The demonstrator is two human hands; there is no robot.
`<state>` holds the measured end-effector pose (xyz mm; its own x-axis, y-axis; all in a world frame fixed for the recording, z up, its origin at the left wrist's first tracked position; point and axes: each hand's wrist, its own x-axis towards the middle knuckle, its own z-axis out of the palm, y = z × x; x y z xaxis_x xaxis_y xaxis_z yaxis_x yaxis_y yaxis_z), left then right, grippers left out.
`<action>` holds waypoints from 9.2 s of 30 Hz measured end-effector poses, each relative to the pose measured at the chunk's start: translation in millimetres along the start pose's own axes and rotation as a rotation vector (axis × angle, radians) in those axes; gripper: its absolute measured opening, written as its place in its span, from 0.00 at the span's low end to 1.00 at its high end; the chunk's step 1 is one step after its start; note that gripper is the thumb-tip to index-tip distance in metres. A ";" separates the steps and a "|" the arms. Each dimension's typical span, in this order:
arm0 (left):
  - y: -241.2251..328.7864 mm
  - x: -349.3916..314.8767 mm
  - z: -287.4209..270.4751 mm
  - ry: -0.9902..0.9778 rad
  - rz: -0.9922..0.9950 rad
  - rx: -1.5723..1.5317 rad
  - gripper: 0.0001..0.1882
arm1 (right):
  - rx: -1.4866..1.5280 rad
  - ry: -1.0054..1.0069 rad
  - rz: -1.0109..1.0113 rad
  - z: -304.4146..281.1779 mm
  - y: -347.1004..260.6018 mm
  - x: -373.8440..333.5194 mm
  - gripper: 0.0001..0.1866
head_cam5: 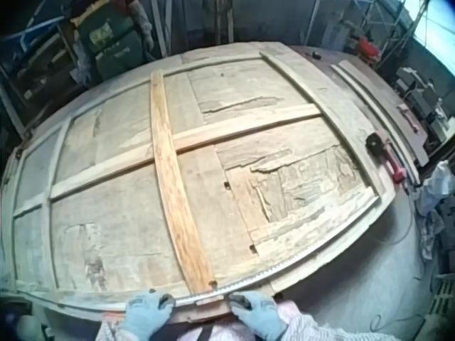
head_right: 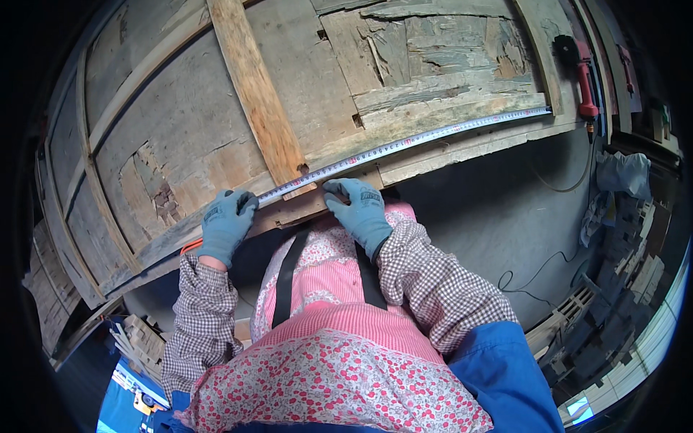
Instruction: The person measures a wooden crate with a tape measure and uses a nail gun to attach wooden slats to its frame. The person repeats this process for multiple slats on the crate.
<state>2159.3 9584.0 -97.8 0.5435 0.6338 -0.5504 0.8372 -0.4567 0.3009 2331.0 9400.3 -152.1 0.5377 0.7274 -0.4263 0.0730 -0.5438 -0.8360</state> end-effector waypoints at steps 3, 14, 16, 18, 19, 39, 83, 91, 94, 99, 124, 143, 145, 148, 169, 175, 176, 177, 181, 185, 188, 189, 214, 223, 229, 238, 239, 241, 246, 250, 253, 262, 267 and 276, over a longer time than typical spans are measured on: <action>1.4 -0.6 0.3 0.004 -0.004 0.002 0.13 | 0.015 -0.012 0.025 -2.7 -7.5 -0.3 0.14; -1.1 -0.1 5.1 0.046 -0.004 -0.013 0.12 | -0.003 0.022 0.008 2.8 -8.7 -1.4 0.12; 0.0 -1.3 3.8 0.044 -0.012 -0.028 0.11 | -0.106 0.038 -0.027 3.3 -15.1 -2.0 0.12; -0.4 -1.7 3.8 0.052 0.009 -0.016 0.11 | -0.237 -0.008 0.001 3.7 -19.2 -1.6 0.13; -0.7 -1.8 3.9 0.057 0.019 -0.009 0.11 | -0.302 -0.031 0.014 4.5 -20.1 -1.1 0.13; -35.1 2.0 -9.7 0.003 -0.013 -0.151 0.12 | 0.427 -0.038 0.255 -11.3 -6.3 -5.1 0.15; -20.9 50.2 -19.8 -0.238 -0.102 -0.203 0.14 | 0.258 0.006 0.210 -4.2 11.0 2.1 0.14; -16.8 52.1 -28.3 -0.281 -0.068 -0.125 0.16 | 0.448 -0.025 0.256 -4.1 7.2 1.7 0.14; -15.3 52.8 -24.5 -0.286 -0.087 -0.130 0.16 | 0.491 -0.026 0.325 -5.0 0.8 2.5 0.13; -15.5 50.0 -24.7 -0.246 -0.053 -0.136 0.15 | 0.446 -0.031 0.343 -6.0 -2.5 4.7 0.13; -9.3 43.7 -20.9 -0.108 -0.079 -0.081 0.15 | -0.480 0.025 -0.395 -5.7 -31.3 16.5 0.20; -4.7 40.8 -22.7 -0.104 -0.082 -0.046 0.16 | -0.606 0.004 -0.368 -0.8 -16.8 24.5 0.14; -5.3 41.3 -21.9 -0.107 -0.080 -0.043 0.16 | -0.597 -0.004 -0.355 -1.4 -17.7 24.5 0.14; -7.3 41.9 -19.8 -0.105 -0.079 -0.040 0.16 | -0.579 -0.012 -0.356 -1.6 -14.4 25.8 0.14; -5.7 41.8 -19.8 -0.106 -0.095 -0.035 0.14 | -0.564 -0.022 -0.329 -1.7 -19.5 26.8 0.11; -4.6 42.7 -21.0 -0.130 -0.098 -0.028 0.14 | -0.572 -0.027 -0.321 -2.0 -19.0 27.1 0.11; -5.4 42.3 -20.4 -0.126 -0.098 -0.031 0.14 | -0.575 -0.029 -0.322 -1.7 -18.9 27.2 0.12; -6.1 41.9 -19.9 -0.122 -0.098 -0.034 0.14 | -0.578 -0.031 -0.323 -1.2 -18.3 27.0 0.12; -5.5 42.3 -20.0 -0.119 -0.094 -0.035 0.14 | -0.570 -0.038 -0.318 -1.9 -17.0 26.9 0.13; -6.8 41.4 -19.4 -0.107 -0.089 -0.036 0.14 | -0.573 -0.046 -0.324 -2.2 -16.6 27.3 0.13; -7.0 41.5 -18.2 -0.099 -0.091 -0.038 0.14 | -0.572 -0.048 -0.323 -2.4 -15.3 27.8 0.13; -6.6 41.8 -18.3 -0.099 -0.093 -0.039 0.14 | -0.576 -0.049 -0.322 -2.6 -15.2 28.0 0.13; 18.9 0.5 -91.6 0.020 -0.031 -0.383 0.36 | 0.496 0.117 0.186 -76.7 -12.8 -33.2 0.21; 10.5 -20.2 -59.3 0.037 0.052 -0.804 0.44 | 0.637 0.315 0.217 -135.1 -5.6 -66.4 0.21; 63.6 -34.1 -17.9 -0.053 -0.001 -0.969 0.44 | 0.441 0.713 0.247 -269.2 27.6 -59.3 0.25; 114.7 -79.7 6.4 -0.001 -0.357 -0.888 0.42 | -0.476 0.752 -0.076 -600.1 121.4 97.0 0.39; 120.1 -93.2 16.1 -0.001 -0.399 -0.946 0.42 | -0.640 0.747 -0.067 -632.6 136.3 124.9 0.40; 145.0 -121.9 33.0 -0.036 -0.488 -1.147 0.41 | -0.701 0.672 -0.071 -660.5 147.9 178.4 0.43; 211.7 -153.7 65.4 0.110 -0.415 -1.346 0.44 | -1.051 0.564 0.065 -750.1 235.8 271.4 0.47; 223.9 -150.0 65.3 0.128 -0.617 -1.350 0.36 | -0.991 0.661 -0.024 -774.8 254.0 305.4 0.43; 190.4 -134.9 57.0 0.106 -0.664 -0.936 0.29 | -0.678 0.523 0.110 -769.5 221.9 283.6 0.34; 81.3 -44.9 11.9 0.106 -0.280 0.440 0.42 | -0.156 0.392 0.257 -731.4 169.3 47.5 0.16; 71.2 0.7 20.2 0.011 -0.132 0.499 0.46 | 0.127 0.403 0.187 -477.1 60.3 -118.3 0.22; 77.5 9.8 10.3 -0.150 -0.139 0.710 0.35 | 0.265 0.056 0.236 -235.6 -12.7 -183.9 0.10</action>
<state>2228.9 9548.4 -87.9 0.3789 0.6461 -0.6626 0.6293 -0.7048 -0.3274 2429.1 9174.9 18.4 0.5593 0.5670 -0.6047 -0.2748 -0.5614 -0.7806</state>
